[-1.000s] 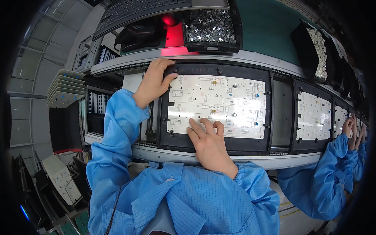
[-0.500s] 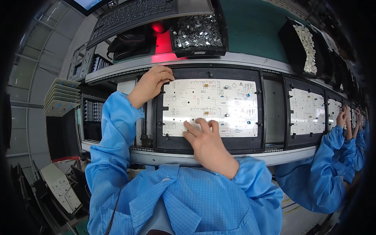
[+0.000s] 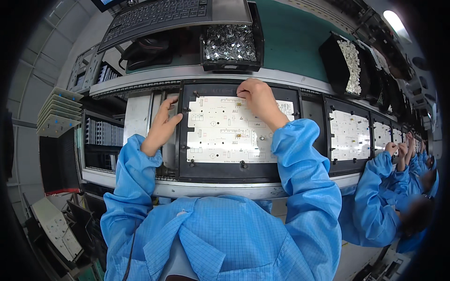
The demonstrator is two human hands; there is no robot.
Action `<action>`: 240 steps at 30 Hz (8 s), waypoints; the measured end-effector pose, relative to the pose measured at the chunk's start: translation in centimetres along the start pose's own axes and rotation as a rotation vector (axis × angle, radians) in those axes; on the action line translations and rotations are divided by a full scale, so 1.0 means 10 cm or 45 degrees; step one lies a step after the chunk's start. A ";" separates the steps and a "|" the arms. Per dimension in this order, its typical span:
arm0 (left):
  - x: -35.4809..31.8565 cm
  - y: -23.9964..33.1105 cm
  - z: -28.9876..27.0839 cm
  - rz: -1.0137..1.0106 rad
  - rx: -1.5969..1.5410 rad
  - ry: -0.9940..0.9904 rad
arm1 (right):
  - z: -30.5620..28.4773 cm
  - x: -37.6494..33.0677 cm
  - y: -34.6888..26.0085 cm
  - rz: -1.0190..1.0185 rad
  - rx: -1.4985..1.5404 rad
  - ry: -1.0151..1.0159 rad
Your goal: Assembling electronic components onto LED panels at a manual assembly station.
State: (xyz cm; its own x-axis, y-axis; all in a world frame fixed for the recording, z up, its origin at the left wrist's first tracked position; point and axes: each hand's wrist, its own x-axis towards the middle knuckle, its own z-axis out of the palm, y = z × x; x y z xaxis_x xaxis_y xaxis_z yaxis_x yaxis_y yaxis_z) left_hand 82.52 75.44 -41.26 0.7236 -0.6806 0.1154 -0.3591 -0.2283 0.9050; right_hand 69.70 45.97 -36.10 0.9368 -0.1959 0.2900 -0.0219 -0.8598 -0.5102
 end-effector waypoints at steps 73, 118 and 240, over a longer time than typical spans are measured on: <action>-0.22 0.73 0.25 0.128 0.492 -0.020 | 0.01 1.32 0.04 0.259 -0.096 0.294; 0.31 0.91 0.46 -0.003 0.358 -0.038 | -0.03 -0.74 -0.24 0.799 1.583 0.131; 0.09 0.67 0.42 0.276 0.546 -0.411 | 0.20 -0.38 -0.39 0.582 0.498 0.129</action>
State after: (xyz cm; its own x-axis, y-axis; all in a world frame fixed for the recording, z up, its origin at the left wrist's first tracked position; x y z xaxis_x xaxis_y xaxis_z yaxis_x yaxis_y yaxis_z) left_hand 78.32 70.37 -36.78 0.4143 -0.9058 0.0882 -0.7345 -0.2756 0.6201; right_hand 66.91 50.98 -36.82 0.8245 -0.5646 0.0373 -0.2658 -0.4448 -0.8553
